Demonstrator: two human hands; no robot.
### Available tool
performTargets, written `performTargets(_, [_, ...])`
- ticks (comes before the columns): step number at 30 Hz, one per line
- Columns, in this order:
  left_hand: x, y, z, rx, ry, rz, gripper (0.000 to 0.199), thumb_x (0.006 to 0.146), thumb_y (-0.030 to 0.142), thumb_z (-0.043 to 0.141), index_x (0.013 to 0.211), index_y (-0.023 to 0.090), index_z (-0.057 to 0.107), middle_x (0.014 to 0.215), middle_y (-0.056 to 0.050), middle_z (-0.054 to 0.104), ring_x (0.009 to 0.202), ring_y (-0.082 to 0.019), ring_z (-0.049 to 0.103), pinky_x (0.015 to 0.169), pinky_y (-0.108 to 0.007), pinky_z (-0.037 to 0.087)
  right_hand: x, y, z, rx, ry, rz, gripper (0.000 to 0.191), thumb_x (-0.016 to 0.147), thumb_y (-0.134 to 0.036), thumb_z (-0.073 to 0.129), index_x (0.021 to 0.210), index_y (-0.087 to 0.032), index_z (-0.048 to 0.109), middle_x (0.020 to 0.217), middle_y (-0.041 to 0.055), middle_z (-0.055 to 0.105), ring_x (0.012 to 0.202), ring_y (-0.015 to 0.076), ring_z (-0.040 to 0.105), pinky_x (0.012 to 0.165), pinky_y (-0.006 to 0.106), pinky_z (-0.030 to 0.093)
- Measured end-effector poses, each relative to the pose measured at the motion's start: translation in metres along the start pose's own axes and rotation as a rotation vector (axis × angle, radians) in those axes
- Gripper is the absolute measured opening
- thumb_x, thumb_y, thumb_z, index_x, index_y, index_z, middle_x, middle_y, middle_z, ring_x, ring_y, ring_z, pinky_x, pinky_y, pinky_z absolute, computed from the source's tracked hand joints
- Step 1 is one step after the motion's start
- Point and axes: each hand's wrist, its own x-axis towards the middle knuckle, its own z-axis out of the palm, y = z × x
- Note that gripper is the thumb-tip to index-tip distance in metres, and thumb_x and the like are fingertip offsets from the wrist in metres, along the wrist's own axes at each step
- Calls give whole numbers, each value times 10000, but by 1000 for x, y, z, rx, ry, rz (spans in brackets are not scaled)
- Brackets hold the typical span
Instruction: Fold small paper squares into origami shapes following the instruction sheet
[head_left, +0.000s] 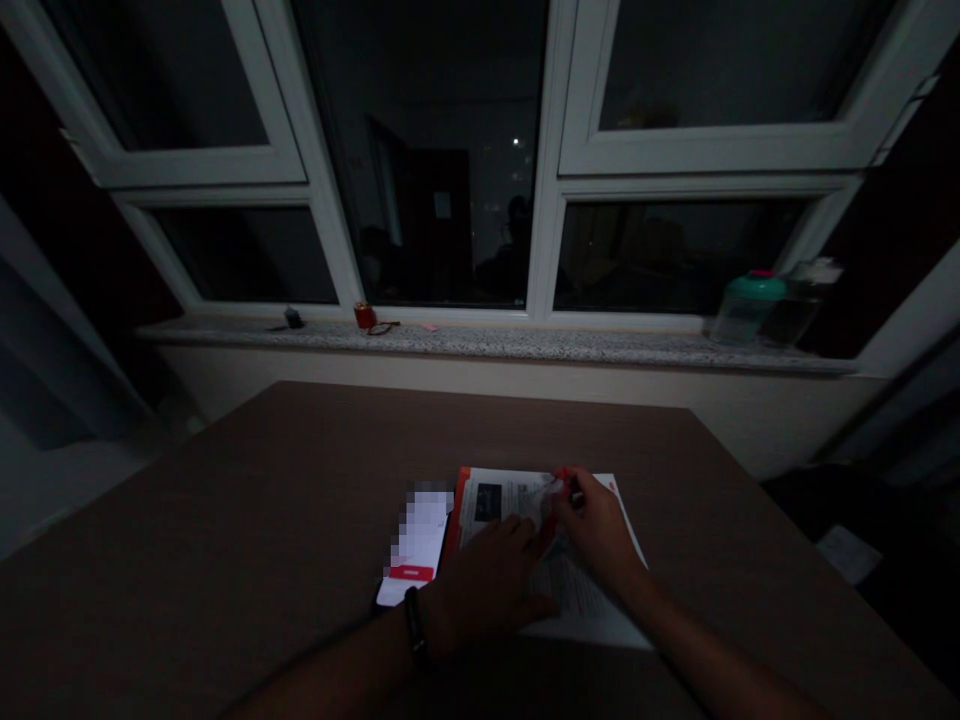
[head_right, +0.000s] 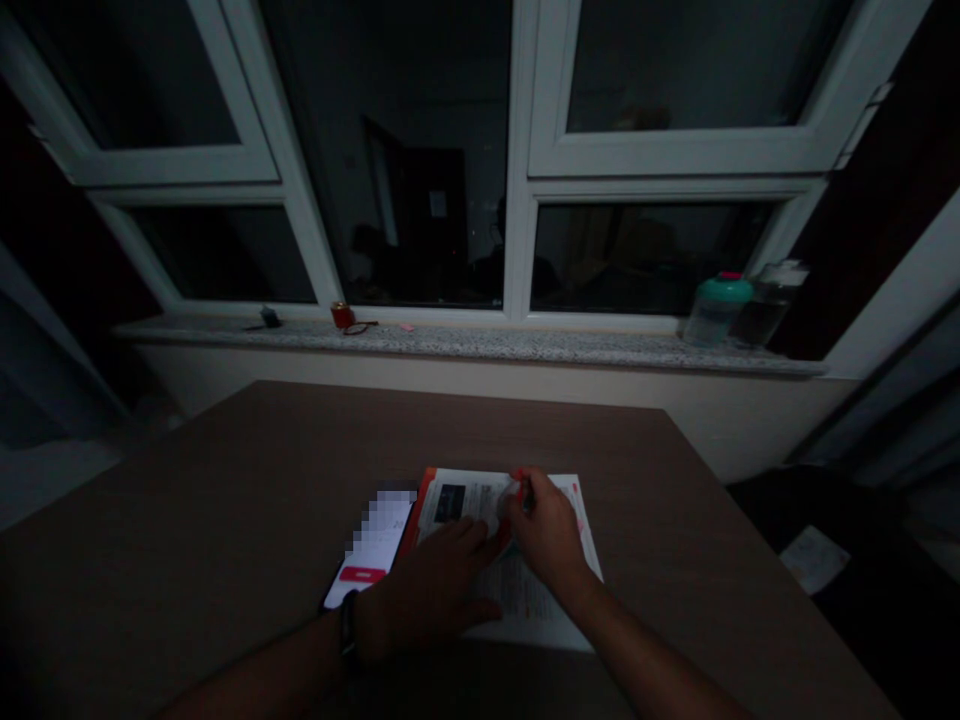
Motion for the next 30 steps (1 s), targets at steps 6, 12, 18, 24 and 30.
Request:
performTargets(6, [1,-1,4,-4,6,25,771,901,548,638,1490,219,265,1297,-113,521,1131,-294,523,961,-411,450,-1,-7,-5,-9,20,-33,250,906,-346,466,989,-209,658,813,42,715,687,208,666,645,304,486])
performTargets(12, [0,-2,5,-19,22,13,731,906,553,629,1475,241,291,1276,-111,528,1116,-290,533,954,-416,446,-1,-8,-6,-24,69,-81,250,902,-345,502,970,-218,706,779,40,735,667,209,677,636,301,489])
performTargets(18, [0,-1,5,22,27,19,672,905,535,641,1425,214,360,1262,-103,546,1107,-294,535,935,-412,454,-1,-7,-6,36,96,-93,270,900,-352,501,960,-218,727,802,47,746,667,203,683,617,290,499])
performTargets(24, [2,-4,6,107,52,26,624,928,509,623,1422,210,385,1221,-93,571,1086,-291,546,916,-418,452,3,-5,-8,62,96,-79,285,905,-334,482,1027,-195,699,912,64,751,666,192,677,621,296,508])
performTargets(30, [3,-10,3,150,100,-66,485,925,474,639,1319,219,515,1188,-79,595,1101,-298,535,941,-449,435,8,3,-10,47,129,-61,250,858,-285,480,962,-188,685,940,78,736,710,207,665,640,312,511])
